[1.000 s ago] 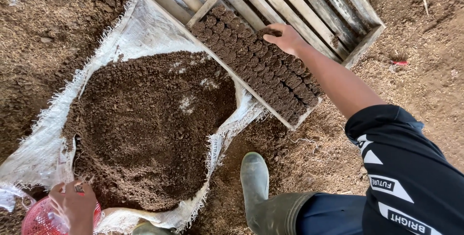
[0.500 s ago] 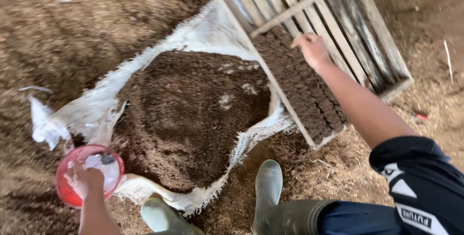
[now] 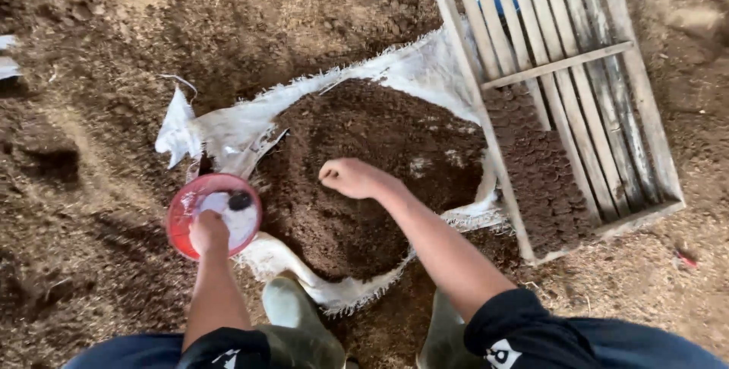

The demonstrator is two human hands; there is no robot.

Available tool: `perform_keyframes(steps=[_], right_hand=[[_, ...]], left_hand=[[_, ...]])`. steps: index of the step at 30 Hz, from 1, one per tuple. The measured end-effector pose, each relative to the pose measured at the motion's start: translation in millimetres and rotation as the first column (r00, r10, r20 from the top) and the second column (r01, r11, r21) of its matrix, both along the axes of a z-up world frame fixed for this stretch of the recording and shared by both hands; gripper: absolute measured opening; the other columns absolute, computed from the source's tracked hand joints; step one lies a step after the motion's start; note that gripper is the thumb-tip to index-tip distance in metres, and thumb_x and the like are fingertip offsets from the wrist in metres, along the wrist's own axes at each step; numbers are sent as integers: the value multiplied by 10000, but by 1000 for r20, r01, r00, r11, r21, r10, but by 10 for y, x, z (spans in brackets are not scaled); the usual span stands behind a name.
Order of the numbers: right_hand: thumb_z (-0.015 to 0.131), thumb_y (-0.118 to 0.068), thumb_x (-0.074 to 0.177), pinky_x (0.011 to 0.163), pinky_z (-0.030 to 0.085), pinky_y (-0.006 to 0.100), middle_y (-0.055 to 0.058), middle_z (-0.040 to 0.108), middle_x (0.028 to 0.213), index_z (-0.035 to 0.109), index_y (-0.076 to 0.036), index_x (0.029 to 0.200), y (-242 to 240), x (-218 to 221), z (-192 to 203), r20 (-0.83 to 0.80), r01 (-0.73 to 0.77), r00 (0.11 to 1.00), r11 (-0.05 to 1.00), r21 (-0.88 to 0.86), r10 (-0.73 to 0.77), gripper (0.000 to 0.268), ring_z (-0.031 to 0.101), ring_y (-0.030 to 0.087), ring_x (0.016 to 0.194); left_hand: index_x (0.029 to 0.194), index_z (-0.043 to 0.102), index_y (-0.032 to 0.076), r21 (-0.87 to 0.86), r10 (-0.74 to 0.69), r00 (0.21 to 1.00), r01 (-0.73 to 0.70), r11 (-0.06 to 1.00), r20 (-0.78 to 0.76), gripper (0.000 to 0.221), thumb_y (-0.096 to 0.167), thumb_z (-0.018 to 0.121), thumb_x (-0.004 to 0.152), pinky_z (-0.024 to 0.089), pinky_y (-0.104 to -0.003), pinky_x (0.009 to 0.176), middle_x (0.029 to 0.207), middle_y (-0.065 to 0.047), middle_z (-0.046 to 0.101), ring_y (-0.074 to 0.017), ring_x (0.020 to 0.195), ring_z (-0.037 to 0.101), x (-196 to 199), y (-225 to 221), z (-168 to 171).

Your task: Preparing soil plugs for seedlings by packing soil into a small plastic cup mold and arranging them in a wooden tray.

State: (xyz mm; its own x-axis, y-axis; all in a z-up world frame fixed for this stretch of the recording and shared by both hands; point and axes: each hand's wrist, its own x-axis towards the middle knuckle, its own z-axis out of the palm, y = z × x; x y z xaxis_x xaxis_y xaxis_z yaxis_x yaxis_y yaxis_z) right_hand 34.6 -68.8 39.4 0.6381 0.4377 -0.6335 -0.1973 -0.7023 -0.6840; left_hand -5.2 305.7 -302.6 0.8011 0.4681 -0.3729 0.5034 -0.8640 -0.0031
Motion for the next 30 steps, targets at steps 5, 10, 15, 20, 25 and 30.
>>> perform_keyframes(steps=[5,10,15,20,25,30], right_hand=[[408,-277,952,900,451,444,215,562,1175,535,-21,1192,308,-221,-130,-20,-29,999,999,45,30,373,557,361,1065],[436,-307,942,886,456,437,200,578,1143,545,-31,1184,252,-366,-461,-1,81,997,995,53,-81,383,561,345,1045],[451,-318,934,848,472,400,180,590,1128,572,-56,1145,93,-530,-637,-19,78,997,995,-58,-79,358,577,328,1011],[438,-294,930,841,474,405,182,591,1128,570,-59,1160,10,-681,-581,-1,94,996,988,-119,-95,354,581,320,1002],[440,-267,937,826,482,390,177,596,1114,577,-40,1158,72,-759,-202,38,158,987,982,-107,-154,345,591,287,975],[538,-347,905,893,466,340,172,557,1205,543,-31,1214,238,-774,304,-37,390,920,900,197,-391,442,560,241,1091]], left_hand=[[944,580,210,-50,99,992,-95,994,81,155,201,650,806,566,-410,683,860,-67,664,-281,818,672,-84,-90,437],[852,656,172,-97,82,971,-62,993,223,82,126,612,800,553,-423,716,967,-56,568,-326,815,647,-159,-20,466],[692,672,184,-121,93,845,-34,992,527,103,233,748,742,430,-401,890,966,-79,461,-309,1051,450,-163,-76,575],[821,707,172,-428,293,765,-26,904,573,120,266,744,756,465,-379,829,854,-124,587,-318,918,572,-136,-273,1103],[815,698,328,-636,390,840,-72,769,378,55,337,672,768,510,-302,759,718,43,669,-147,792,646,-54,-812,2176],[920,652,-34,-984,499,852,97,148,160,124,39,631,822,570,-321,645,883,-225,653,-226,696,641,-101,-1504,3421]])
